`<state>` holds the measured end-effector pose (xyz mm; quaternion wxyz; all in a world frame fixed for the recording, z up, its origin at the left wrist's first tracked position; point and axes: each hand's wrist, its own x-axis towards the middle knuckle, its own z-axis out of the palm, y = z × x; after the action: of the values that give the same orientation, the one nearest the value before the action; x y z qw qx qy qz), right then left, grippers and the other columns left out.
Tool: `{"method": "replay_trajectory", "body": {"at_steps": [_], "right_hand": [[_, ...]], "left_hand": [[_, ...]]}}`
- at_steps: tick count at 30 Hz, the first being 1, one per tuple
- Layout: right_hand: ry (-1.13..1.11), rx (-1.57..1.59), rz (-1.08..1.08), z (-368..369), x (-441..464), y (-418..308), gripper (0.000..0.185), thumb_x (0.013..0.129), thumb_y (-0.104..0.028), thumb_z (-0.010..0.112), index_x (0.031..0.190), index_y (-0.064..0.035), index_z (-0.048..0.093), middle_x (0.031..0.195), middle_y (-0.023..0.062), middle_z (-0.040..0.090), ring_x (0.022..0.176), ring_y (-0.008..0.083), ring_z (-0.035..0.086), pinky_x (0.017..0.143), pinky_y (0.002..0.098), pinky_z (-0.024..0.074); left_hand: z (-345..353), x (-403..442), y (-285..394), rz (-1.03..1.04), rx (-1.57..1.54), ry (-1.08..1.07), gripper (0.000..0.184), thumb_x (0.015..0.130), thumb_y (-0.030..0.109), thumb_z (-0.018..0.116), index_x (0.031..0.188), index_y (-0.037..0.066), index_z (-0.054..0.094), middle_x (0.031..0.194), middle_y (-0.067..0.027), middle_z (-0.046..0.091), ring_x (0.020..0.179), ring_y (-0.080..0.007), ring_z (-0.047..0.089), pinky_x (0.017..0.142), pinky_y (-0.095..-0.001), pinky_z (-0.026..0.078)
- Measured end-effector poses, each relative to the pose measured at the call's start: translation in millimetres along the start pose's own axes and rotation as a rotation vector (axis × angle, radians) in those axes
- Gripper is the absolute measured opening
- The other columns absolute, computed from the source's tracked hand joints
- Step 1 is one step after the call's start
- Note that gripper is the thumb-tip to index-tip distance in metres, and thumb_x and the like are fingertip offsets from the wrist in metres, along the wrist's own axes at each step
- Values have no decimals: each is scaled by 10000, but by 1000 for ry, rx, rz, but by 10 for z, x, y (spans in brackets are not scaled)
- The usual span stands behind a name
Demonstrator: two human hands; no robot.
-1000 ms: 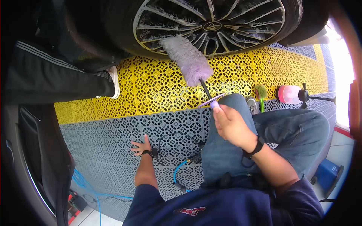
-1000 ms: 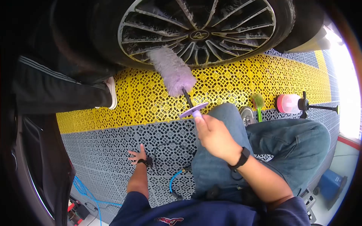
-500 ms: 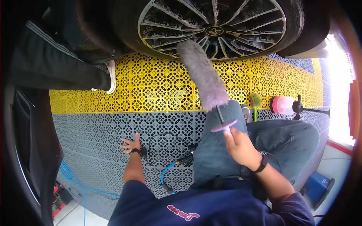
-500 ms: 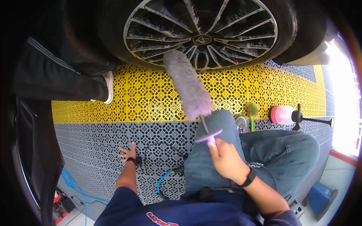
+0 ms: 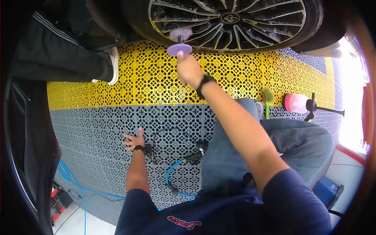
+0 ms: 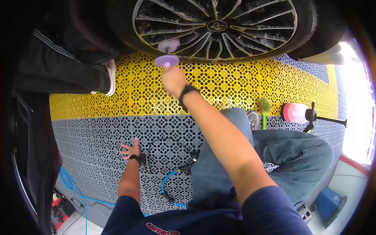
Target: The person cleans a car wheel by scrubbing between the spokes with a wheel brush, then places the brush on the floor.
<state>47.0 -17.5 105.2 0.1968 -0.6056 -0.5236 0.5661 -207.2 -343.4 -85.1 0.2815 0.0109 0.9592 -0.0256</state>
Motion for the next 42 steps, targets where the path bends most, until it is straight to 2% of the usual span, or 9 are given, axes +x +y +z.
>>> {"method": "replay_trajectory", "body": {"at_steps": [6, 9, 14, 23, 26, 29, 34, 37, 42], "right_hand": [[-113, 34, 50, -327, -391, 132, 555, 1052, -429, 328, 964, 31, 626, 563, 161, 576, 525, 281, 622, 550, 418, 503], [-278, 243, -58, -406, 533, 16, 563, 1049, -404, 306, 670, -54, 533, 442, 80, 463, 327, 223, 437, 357, 368, 323], [-190, 200, -73, -333, -64, 72, 488, 1056, -413, 371, 764, -46, 505, 495, 39, 471, 341, 158, 390, 367, 338, 296], [-163, 246, 291, -956, -1877, 262, 391, 1059, -361, 397, 959, -25, 569, 591, -13, 486, 430, 101, 455, 388, 310, 364], [-200, -2, 124, -946, -2198, 586, 366, 1058, -353, 406, 958, -38, 564, 597, -19, 481, 449, 88, 461, 392, 290, 372], [-322, 166, 429, -948, -2484, 574, 363, 1058, -353, 407, 972, -36, 561, 595, -9, 509, 442, 103, 476, 399, 298, 384], [-232, 146, 284, -849, -1859, 392, 431, 1059, -410, 372, 1011, -27, 564, 540, 0, 471, 379, 120, 427, 381, 307, 362], [-241, 250, 160, -606, -963, 533, 488, 1059, -427, 367, 795, -44, 513, 492, 1, 428, 347, 141, 371, 359, 332, 312], [-77, 371, 54, -176, 351, 462, 508, 1061, -366, 365, 729, -9, 512, 469, 82, 473, 327, 216, 437, 352, 379, 316]], "left_hand": [[-9, 45, 15, 0, -7, -49, 1323, 644, 924, 536, 1551, 290, -188, 1586, -204, -271, 1421, -546, -211, 1064, -736, 226], [-83, -19, 13, -10, -20, -80, 1313, 660, 904, 554, 1544, 300, -206, 1580, -197, -291, 1419, -542, -222, 1067, -737, 215], [-44, 0, -14, -5, -13, -52, 1287, 679, 884, 566, 1547, 313, -192, 1585, -191, -282, 1422, -543, -209, 1065, -745, 213], [-4, 40, -21, 4, 41, -27, 1301, 652, 932, 509, 1554, 295, -181, 1598, -204, -235, 1442, -532, -158, 1065, -747, 209], [-31, 35, -8, 1, 55, -40, 1296, 660, 920, 524, 1554, 299, -180, 1599, -202, -235, 1441, -533, -160, 1073, -738, 207], [0, 50, -9, -7, 10, -29, 1299, 664, 904, 548, 1550, 306, -189, 1595, -191, -254, 1439, -529, -175, 1075, -733, 218], [-73, -38, 44, -2, 19, -48, 1272, 691, 882, 552, 1547, 309, -195, 1594, -182, -262, 1436, -527, -187, 1076, -731, 230], [-69, -47, 29, 0, 15, -50, 1264, 694, 883, 547, 1549, 311, -187, 1593, -183, -265, 1434, -529, -191, 1083, -726, 223], [-44, -25, -3, 9, -12, -34, 1269, 688, 873, 572, 1555, 316, -166, 1593, -184, -263, 1423, -548, -197, 1077, -713, 252]]}}
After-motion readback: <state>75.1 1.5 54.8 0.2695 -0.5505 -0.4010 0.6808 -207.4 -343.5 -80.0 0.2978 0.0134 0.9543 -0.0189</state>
